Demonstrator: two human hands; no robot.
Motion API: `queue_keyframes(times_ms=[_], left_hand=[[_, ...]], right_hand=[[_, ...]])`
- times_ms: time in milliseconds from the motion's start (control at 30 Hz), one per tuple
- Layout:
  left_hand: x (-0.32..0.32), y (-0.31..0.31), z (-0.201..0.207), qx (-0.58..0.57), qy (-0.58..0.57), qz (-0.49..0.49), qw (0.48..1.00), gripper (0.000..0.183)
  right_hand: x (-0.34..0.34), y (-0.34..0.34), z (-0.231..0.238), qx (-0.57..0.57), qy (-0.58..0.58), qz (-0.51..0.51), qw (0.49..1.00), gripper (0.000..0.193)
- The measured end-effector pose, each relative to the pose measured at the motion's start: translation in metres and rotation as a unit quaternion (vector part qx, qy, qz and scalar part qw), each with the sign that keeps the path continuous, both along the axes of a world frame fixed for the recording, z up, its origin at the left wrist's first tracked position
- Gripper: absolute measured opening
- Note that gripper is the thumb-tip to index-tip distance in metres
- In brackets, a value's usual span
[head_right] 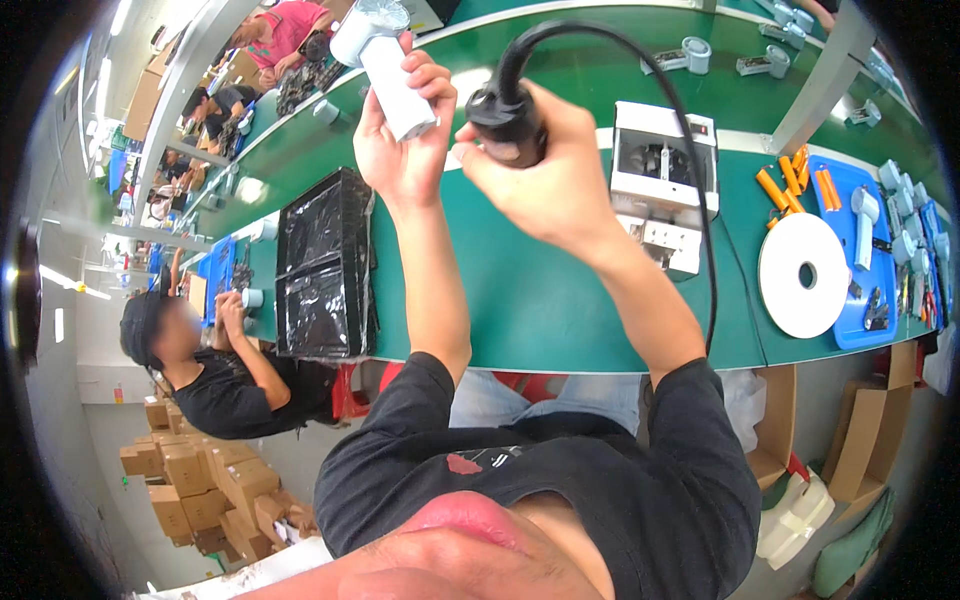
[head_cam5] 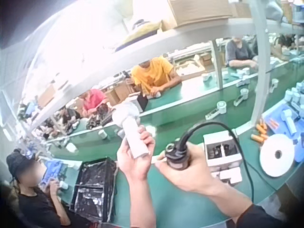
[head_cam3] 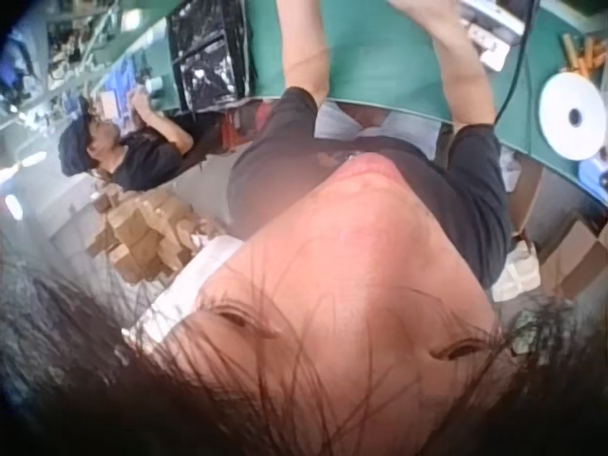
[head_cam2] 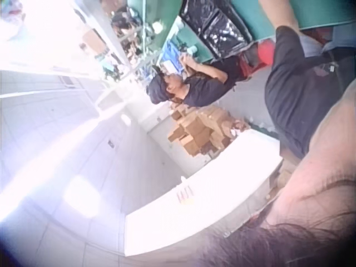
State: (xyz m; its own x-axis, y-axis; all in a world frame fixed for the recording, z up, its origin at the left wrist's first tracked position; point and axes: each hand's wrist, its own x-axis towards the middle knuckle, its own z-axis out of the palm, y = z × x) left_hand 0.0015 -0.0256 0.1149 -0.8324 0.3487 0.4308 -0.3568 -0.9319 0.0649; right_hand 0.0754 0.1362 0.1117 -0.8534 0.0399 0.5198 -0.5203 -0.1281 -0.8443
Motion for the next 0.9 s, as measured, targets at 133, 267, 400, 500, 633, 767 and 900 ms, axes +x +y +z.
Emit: queue_keyframes(times_ms=[133, 267, 400, 500, 633, 767, 900], left_hand=[[0.004, 0.001, -0.006, 0.016, 0.011, -0.022, 1.000, 0.050], [-0.001, 0.003, -0.014, -0.021, 0.047, -0.024, 0.998, 0.053], [-0.003, 0.002, -0.018, -0.063, 0.073, -0.017, 0.995, 0.053], [-0.016, 0.007, -0.020, -0.054, 0.197, -0.074, 0.976, 0.055], [0.013, 0.008, 0.000, -0.043, 0.021, -0.037, 0.998, 0.050], [0.005, -0.006, -0.009, -0.167, 0.079, 0.137, 0.973, 0.050], [0.009, -0.006, -0.008, -0.406, 0.096, 0.421, 0.806, 0.035]], right_hand=[[-0.002, -0.005, -0.004, 0.068, 0.014, -0.006, 0.998, 0.026], [-0.004, -0.009, -0.010, 0.037, 0.042, -0.029, 0.998, 0.027], [-0.006, -0.008, -0.008, 0.035, 0.069, -0.027, 0.997, 0.028], [-0.006, -0.012, -0.006, 0.039, 0.093, -0.042, 0.994, 0.026], [-0.009, -0.011, -0.007, 0.054, 0.088, -0.062, 0.993, 0.022], [-0.008, -0.014, -0.011, 0.051, 0.065, -0.068, 0.994, 0.020], [-0.003, -0.009, -0.005, 0.021, 0.035, -0.095, 0.995, 0.018]])
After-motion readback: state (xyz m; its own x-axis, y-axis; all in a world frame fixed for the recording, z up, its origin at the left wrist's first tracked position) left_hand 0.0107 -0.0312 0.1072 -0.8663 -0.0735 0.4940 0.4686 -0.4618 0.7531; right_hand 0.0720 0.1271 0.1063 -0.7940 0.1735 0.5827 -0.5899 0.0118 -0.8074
